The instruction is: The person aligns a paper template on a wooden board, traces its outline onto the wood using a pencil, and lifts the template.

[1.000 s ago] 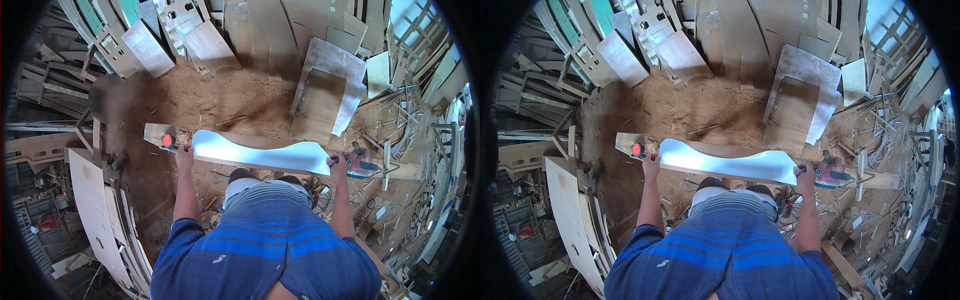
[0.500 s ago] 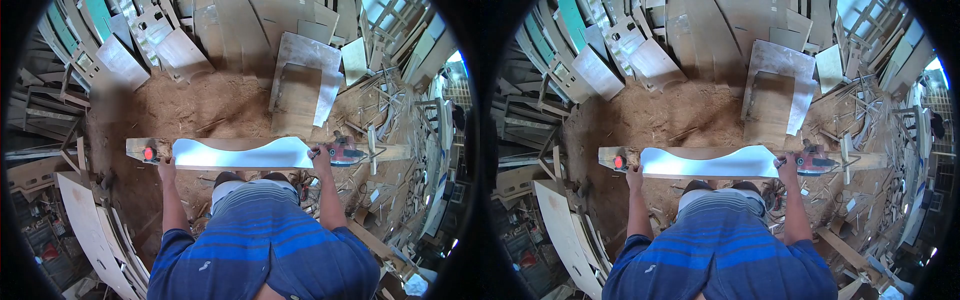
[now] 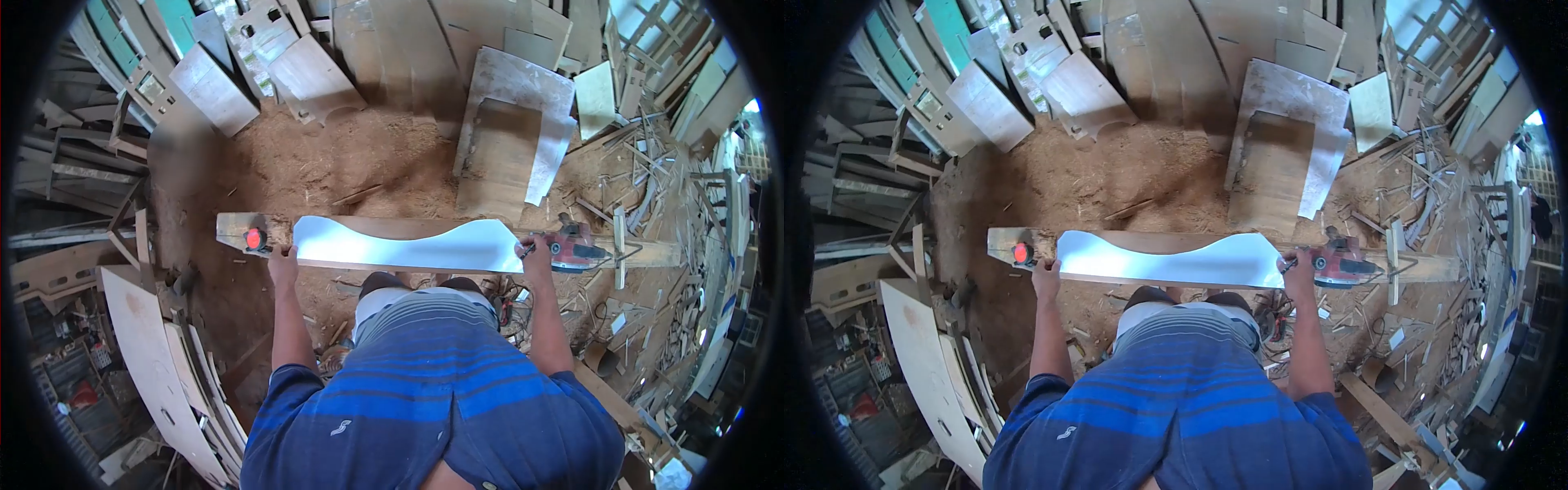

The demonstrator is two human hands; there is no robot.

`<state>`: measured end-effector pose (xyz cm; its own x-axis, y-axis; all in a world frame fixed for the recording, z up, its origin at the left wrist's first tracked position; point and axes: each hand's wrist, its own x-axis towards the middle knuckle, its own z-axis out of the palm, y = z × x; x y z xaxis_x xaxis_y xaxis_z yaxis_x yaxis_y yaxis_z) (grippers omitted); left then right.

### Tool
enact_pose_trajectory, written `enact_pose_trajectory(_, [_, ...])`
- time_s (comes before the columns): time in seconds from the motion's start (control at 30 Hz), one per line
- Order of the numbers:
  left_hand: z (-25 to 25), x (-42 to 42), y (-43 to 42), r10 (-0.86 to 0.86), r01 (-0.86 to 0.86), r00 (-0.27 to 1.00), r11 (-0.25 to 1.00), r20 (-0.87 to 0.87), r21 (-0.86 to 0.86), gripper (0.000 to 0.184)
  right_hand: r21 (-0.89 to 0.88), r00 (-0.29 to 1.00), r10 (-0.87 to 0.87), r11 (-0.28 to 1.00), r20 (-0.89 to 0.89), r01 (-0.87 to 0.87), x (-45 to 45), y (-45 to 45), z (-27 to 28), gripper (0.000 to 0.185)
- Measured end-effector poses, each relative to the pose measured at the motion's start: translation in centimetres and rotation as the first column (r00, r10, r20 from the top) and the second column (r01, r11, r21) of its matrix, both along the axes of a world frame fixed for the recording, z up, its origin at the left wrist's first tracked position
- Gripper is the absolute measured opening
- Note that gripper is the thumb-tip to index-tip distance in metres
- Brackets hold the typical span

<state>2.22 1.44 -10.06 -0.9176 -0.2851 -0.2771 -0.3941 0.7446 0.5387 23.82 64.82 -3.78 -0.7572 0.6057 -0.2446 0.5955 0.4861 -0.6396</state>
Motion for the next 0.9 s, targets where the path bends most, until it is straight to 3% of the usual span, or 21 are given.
enact_pose_trajectory(0.13, [0.0,0.4,-0.1,0.018,-0.018,1.0,1.0,-0.024,0.008,0.025,-0.058,1.0,-0.008,0.998,0.024,0.009,0.2,0.2,0.1,0.024])
enact_pose_trajectory(0.9, [0.1,0.3,0.2,0.01,-0.01,1.0,1.0,-0.007,-0.023,0.024,0.032,0.999,0.032,0.999,0.044,-0.034,1.1,0.8,-1.8,0.025])
